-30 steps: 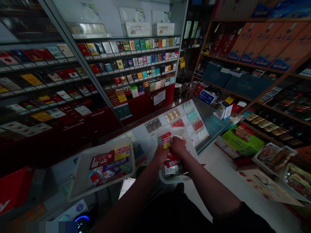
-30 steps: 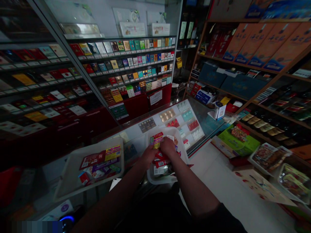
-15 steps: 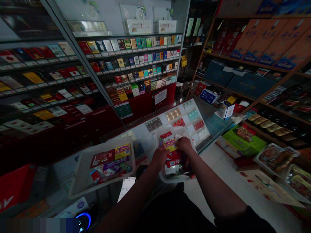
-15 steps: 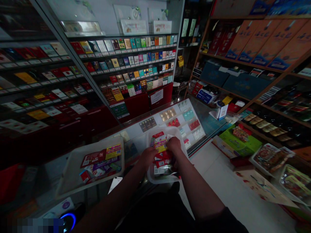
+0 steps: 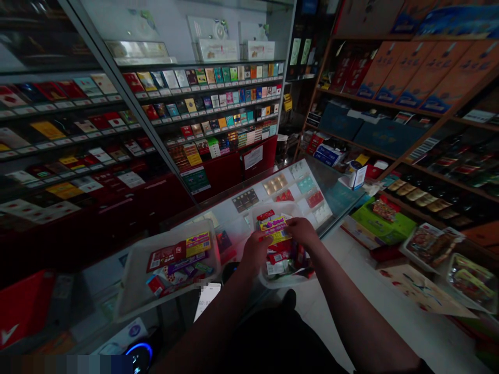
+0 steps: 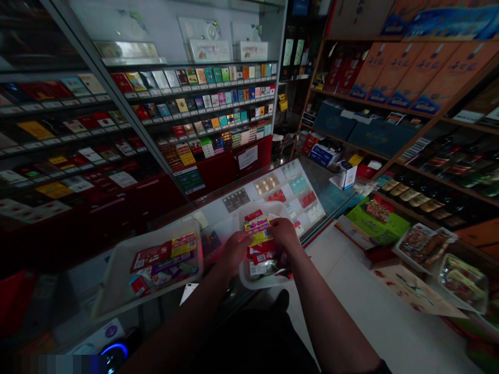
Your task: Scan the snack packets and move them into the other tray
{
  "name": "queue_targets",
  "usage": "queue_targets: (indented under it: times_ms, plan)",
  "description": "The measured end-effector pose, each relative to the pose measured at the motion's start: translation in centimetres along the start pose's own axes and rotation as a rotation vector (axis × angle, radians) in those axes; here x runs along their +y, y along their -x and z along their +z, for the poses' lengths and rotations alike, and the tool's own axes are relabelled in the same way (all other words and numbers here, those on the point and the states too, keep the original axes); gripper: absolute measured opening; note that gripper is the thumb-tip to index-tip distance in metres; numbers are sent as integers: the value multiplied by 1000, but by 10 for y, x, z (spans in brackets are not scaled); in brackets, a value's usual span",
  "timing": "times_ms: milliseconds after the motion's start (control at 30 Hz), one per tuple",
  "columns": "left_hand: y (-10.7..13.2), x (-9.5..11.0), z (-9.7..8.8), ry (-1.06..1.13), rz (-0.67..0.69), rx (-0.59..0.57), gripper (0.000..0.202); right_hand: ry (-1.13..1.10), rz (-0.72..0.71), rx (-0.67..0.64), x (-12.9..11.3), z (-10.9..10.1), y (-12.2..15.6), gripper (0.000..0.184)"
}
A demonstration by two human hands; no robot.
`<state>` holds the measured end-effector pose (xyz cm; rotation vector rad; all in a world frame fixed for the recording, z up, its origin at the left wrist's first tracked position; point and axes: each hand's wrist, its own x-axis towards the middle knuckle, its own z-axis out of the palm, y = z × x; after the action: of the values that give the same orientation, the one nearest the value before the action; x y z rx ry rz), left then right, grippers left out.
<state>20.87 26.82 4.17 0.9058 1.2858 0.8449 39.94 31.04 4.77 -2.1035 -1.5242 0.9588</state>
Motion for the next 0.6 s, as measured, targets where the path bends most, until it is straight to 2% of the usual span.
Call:
queue_targets:
  times_ms: [200, 367, 500, 600]
  plan:
    - [18, 17, -27, -203, 18, 193, 31, 69, -97, 101, -38, 12, 27, 24]
    - [33, 23, -56, -124, 27, 171, 28, 47, -133, 78, -48, 37, 34, 18]
    - [39, 17, -79, -92, 68, 225, 28, -57, -155, 24, -55, 54, 40, 16]
    - [42, 15, -93, -164, 104, 268, 27, -107, -202, 37, -64, 65, 51, 18]
